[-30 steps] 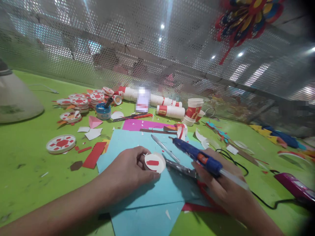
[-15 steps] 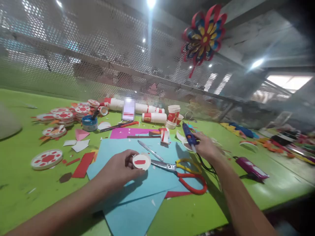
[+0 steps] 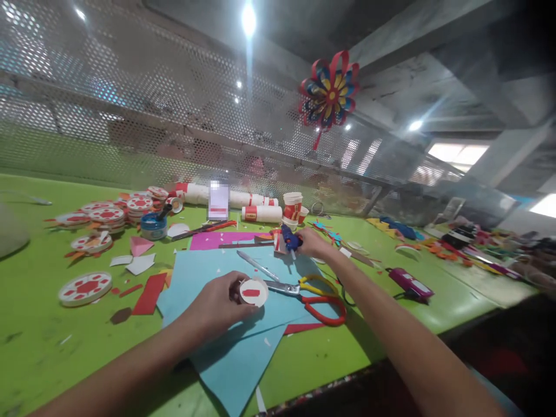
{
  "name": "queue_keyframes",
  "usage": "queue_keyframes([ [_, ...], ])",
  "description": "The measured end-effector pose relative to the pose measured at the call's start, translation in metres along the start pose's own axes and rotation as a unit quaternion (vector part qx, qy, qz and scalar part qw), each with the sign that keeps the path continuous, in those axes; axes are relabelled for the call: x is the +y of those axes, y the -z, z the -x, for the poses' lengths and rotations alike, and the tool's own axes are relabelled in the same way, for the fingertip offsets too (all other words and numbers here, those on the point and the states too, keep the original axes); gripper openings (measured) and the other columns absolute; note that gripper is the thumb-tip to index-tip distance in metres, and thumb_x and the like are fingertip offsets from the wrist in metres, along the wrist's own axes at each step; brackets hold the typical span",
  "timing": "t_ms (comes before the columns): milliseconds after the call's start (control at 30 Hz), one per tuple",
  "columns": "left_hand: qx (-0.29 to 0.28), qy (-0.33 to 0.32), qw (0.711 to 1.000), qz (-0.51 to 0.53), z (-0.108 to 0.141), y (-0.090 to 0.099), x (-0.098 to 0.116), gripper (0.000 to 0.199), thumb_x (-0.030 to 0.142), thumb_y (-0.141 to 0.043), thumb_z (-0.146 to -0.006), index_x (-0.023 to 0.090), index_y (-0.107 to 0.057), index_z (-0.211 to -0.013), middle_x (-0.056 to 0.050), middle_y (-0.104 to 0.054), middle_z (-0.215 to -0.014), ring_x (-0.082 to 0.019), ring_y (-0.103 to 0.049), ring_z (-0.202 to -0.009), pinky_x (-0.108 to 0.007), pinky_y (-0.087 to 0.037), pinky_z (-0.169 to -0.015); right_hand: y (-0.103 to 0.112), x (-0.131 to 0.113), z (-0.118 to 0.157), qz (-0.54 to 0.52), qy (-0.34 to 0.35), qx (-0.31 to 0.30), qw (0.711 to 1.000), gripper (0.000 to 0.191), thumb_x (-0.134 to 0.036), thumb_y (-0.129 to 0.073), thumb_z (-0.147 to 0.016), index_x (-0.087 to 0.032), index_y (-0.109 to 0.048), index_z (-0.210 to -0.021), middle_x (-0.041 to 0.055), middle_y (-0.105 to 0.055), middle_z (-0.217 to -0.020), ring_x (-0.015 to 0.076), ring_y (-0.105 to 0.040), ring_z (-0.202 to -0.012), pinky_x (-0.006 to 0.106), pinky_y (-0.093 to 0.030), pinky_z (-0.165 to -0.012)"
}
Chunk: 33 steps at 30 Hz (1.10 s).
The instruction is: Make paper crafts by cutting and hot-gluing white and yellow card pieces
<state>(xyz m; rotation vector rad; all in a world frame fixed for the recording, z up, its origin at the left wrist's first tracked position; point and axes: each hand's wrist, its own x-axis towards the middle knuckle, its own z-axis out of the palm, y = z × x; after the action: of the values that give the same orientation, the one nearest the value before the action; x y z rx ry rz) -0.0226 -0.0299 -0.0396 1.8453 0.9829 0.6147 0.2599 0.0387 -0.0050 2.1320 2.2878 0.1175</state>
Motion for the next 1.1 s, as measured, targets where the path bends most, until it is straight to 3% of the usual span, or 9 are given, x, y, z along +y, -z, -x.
queue_keyframes([
  [367, -0.010, -0.009, 1.000, -0.024, -0.002, -0.001, -0.007, 0.045, 0.032, -0.063, -0.063, 0.011, -0.057, -0.103, -0.007, -0.066, -0.081, -0.021, -0.059, -0.072, -0.030, -0.043, -0.064, -0.028, 0.001, 0.002, -0.024, 0.039, 0.035, 0.998, 0.028, -0.029, -0.055, -0.089, -0.016, -0.055, -0.115, 0.0081, -0.057, -0.116, 0.0211, -0.059, -0.098, 0.041, -0.050, -0.081],
  [600, -0.019, -0.005, 1.000, -0.012, -0.002, -0.001, -0.006, 0.044, 0.030, -0.063, -0.064, 0.012, -0.057, -0.103, -0.006, -0.067, -0.084, -0.020, -0.061, -0.075, -0.029, -0.044, -0.066, -0.032, 0.005, 0.006, -0.053, 0.047, 0.060, 0.996, 0.023, -0.028, -0.057, -0.088, -0.015, -0.058, -0.107, 0.0068, -0.059, -0.112, 0.0204, -0.059, -0.096, 0.041, -0.049, -0.081],
  [767, -0.016, -0.006, 1.000, -0.006, -0.002, 0.000, -0.008, 0.043, 0.031, -0.063, -0.064, 0.011, -0.058, -0.103, -0.007, -0.068, -0.085, -0.020, -0.061, -0.075, -0.029, -0.044, -0.067, -0.022, 0.004, 0.014, -0.083, 0.036, 0.117, 0.989, 0.033, -0.003, -0.063, -0.071, -0.010, -0.062, -0.104, 0.0116, -0.060, -0.110, 0.0237, -0.056, -0.102, 0.036, -0.045, -0.087],
  [867, -0.011, -0.002, 1.000, -0.002, -0.003, -0.001, -0.008, 0.045, 0.031, -0.065, -0.063, 0.011, -0.058, -0.103, -0.008, -0.068, -0.086, -0.021, -0.062, -0.076, -0.029, -0.044, -0.067, -0.002, -0.008, 0.031, -0.108, 0.017, 0.182, 0.977, 0.035, 0.003, -0.055, -0.069, -0.006, -0.063, -0.101, 0.0164, -0.059, -0.108, 0.0253, -0.055, -0.100, 0.035, -0.043, -0.087],
  [967, -0.012, 0.002, 1.000, 0.000, -0.003, -0.001, -0.007, 0.044, 0.030, -0.066, -0.063, 0.010, -0.058, -0.101, -0.009, -0.068, -0.085, -0.021, -0.062, -0.076, -0.029, -0.044, -0.066, 0.018, -0.035, 0.057, -0.141, 0.027, 0.227, 0.963, 0.023, -0.009, -0.049, -0.081, -0.009, -0.062, -0.101, 0.0124, -0.061, -0.097, 0.0199, -0.057, -0.085, 0.032, -0.045, -0.079],
  [1033, -0.018, 0.001, 1.000, 0.001, -0.003, 0.000, -0.007, 0.041, 0.029, -0.065, -0.063, 0.011, -0.059, -0.099, -0.007, -0.067, -0.083, -0.020, -0.061, -0.074, -0.029, -0.044, -0.065, 0.026, -0.057, 0.072, -0.172, 0.081, 0.205, 0.960, 0.015, -0.016, -0.051, -0.084, -0.015, -0.064, -0.092, 0.0045, -0.063, -0.085, 0.0143, -0.057, -0.073, 0.026, -0.046, -0.071],
  [1100, -0.024, -0.006, 1.000, -0.001, -0.003, 0.001, -0.008, 0.039, 0.028, -0.066, -0.063, 0.012, -0.060, -0.098, -0.005, -0.065, -0.079, -0.018, -0.058, -0.071, -0.027, -0.043, -0.063, 0.026, -0.077, 0.083, -0.229, 0.179, 0.148, 0.945, 0.011, -0.013, -0.054, -0.082, -0.015, -0.065, -0.082, 0.0023, -0.063, -0.076, 0.0121, -0.056, -0.067, 0.023, -0.044, -0.064],
])
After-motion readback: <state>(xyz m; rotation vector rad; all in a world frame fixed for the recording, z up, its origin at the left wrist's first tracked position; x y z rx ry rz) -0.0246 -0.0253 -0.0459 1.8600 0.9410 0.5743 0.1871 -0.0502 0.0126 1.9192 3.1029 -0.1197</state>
